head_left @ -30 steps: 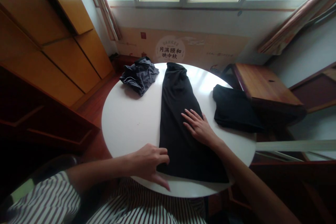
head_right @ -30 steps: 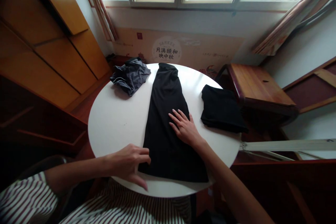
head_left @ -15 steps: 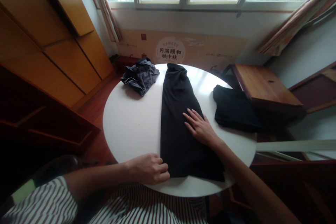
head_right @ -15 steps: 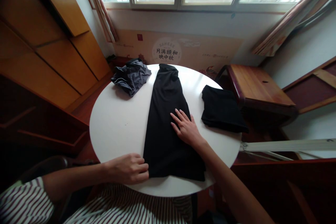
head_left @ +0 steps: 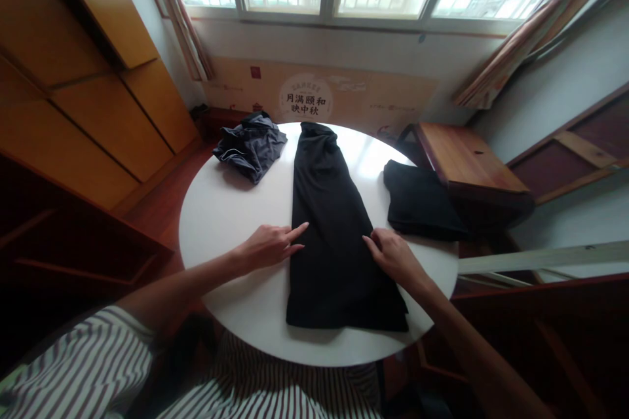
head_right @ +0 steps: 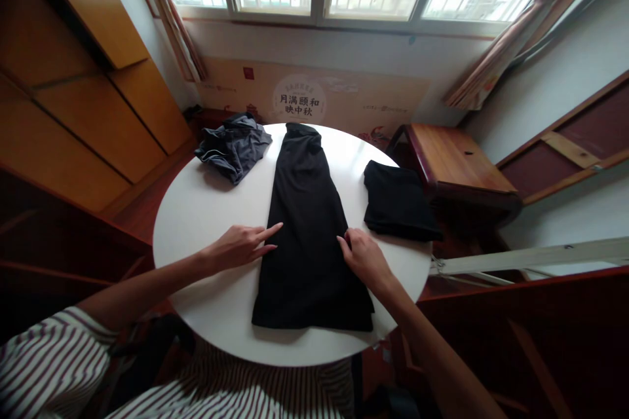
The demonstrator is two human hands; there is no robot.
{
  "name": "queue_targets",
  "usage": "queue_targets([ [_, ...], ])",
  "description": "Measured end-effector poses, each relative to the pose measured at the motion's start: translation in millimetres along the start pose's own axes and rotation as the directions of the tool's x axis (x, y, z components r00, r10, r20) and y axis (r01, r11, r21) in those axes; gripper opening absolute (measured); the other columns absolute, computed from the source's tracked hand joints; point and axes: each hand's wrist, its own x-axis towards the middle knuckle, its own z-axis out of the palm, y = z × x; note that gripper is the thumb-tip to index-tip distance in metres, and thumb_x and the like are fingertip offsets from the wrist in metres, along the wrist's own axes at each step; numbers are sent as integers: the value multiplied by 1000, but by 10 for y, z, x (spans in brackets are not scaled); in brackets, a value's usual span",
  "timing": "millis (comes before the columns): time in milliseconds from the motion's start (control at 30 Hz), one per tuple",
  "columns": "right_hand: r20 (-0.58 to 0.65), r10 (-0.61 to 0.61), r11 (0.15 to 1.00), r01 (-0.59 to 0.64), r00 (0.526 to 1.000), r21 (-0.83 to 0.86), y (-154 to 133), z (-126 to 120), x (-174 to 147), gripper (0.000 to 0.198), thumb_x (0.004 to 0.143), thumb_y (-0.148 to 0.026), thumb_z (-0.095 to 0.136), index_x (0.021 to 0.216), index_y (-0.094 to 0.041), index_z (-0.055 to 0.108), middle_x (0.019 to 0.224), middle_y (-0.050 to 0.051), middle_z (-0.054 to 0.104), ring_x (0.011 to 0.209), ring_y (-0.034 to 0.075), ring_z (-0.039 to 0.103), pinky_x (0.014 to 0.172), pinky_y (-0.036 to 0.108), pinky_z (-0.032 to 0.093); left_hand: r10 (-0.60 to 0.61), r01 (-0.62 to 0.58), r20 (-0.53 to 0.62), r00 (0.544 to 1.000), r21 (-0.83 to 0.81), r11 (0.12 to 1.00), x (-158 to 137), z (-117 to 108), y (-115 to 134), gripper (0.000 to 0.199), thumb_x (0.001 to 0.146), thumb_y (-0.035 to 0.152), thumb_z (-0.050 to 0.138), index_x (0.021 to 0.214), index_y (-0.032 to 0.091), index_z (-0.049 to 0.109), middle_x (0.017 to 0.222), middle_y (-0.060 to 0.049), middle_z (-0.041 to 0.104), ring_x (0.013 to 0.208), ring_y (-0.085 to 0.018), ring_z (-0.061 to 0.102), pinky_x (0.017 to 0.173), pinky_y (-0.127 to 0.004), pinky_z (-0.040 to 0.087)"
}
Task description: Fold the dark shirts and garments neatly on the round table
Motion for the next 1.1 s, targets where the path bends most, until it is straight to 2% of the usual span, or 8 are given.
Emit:
queue_targets([
  [233,50,114,963,-123,992,241,60,-141,-29,37,95,-49,44,68,-24,47,65,4,60,60,19,58,61,31,40,-6,11,81,997,-64,998,-138,27,52,47,103,41,45,138,13,56,91,-9,69,75,-21,69,62,-28,50],
  [367,101,223,838,-244,970,489,150,-189,188,34,85,-52,64,75,-20,59,77,7,67,73,21,63,65,29,47,-97,69,-68,993,-329,942,-53,-7,-70,38,103,39,43,103,18,74,84,-6,67,71,-16,65,67,-27,50],
  [467,147,365,622,-358,919,696,158,-209,601,28,79,-38,75,93,-18,62,93,10,70,87,21,67,72,28,53,-329,146,-176,928,-640,755,277,-42,-306,30,99,38,52,93,17,73,96,-8,69,83,-17,66,79,-30,53],
  [600,379,409,386,-533,830,752,76,-213,1253,22,81,-28,76,90,-14,62,78,9,68,72,17,66,68,27,55,-568,274,73,820,-921,277,831,-102,-642,33,94,37,63,119,16,63,116,-10,65,97,-21,66,84,-38,55],
  [667,450,385,380,-583,806,718,28,-198,1492,23,81,-29,78,87,-13,64,67,6,65,60,15,61,61,27,53,-578,287,131,805,-940,186,1021,-121,-749,36,95,36,62,125,16,59,122,-10,62,103,-22,64,87,-42,56],
  [800,502,327,408,-599,801,689,-23,-150,1669,30,75,-35,84,87,-13,67,56,3,62,48,13,54,51,26,48,-560,281,137,817,-943,181,1177,-79,-861,36,95,36,63,124,15,59,121,-10,62,101,-22,64,85,-42,56],
  [933,487,270,429,-556,831,712,-1,-114,1594,30,71,-32,87,85,-13,69,58,3,65,50,13,55,50,24,45,-466,255,134,875,-944,208,1193,81,-942,50,74,36,83,113,12,64,88,-6,68,74,-18,65,66,-30,53],
  [1100,411,224,399,-468,884,789,105,-118,1458,27,68,-31,87,85,-16,72,71,4,71,63,14,62,57,23,46,-469,86,-81,880,-942,324,1172,251,-969,36,73,40,78,97,14,68,84,-5,68,75,-17,64,68,-27,49],
])
